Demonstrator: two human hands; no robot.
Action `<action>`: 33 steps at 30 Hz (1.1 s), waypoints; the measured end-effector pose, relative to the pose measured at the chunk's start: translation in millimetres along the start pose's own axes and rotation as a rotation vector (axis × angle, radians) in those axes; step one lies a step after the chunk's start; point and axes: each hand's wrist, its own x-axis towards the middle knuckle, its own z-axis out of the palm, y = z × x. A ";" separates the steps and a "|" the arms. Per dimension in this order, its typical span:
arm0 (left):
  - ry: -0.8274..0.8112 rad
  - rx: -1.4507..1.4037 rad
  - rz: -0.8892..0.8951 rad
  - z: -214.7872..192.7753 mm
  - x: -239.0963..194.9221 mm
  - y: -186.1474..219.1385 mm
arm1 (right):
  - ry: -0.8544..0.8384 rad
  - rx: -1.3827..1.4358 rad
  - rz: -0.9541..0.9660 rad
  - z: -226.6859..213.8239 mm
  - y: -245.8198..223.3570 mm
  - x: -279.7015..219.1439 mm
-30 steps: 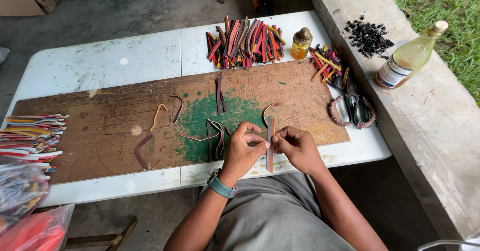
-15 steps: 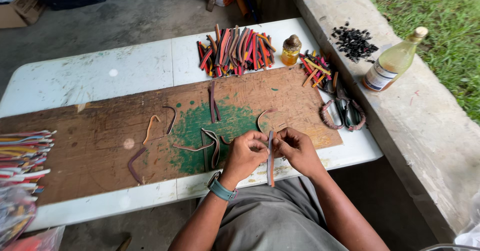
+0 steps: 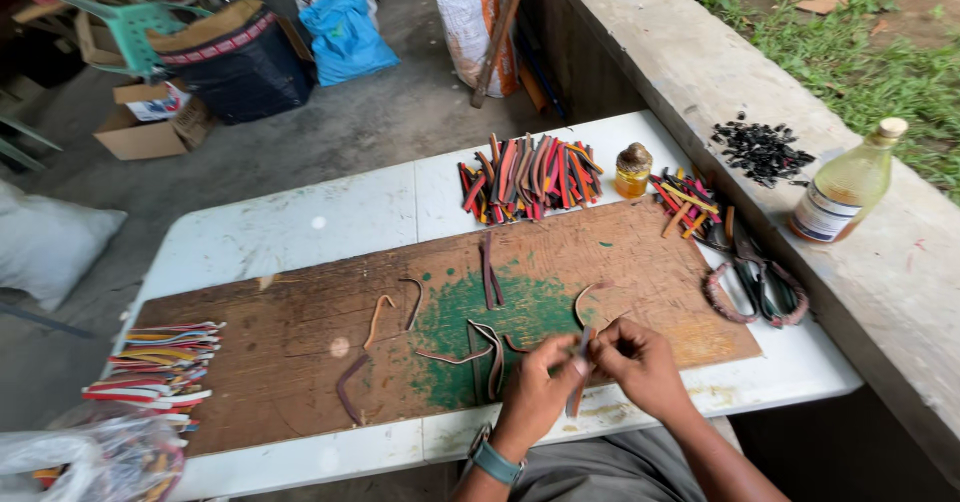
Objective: The person picks up thin leather straps from a wooden board, aligns them in pairs, and places them back on the board. The person repeats this process with multiple straps of different colors.
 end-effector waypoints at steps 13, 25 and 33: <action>0.180 -0.100 0.197 -97.5 223.0 25.5 | 0.123 -0.102 0.000 -43.9 52.6 0.3; 0.468 0.318 0.122 -126.9 97.9 -51.7 | 0.041 -0.883 0.011 -22.2 -9.7 30.6; 0.253 -0.182 -0.183 -66.7 -27.1 -44.6 | 0.016 -0.812 -0.141 13.4 -32.3 21.3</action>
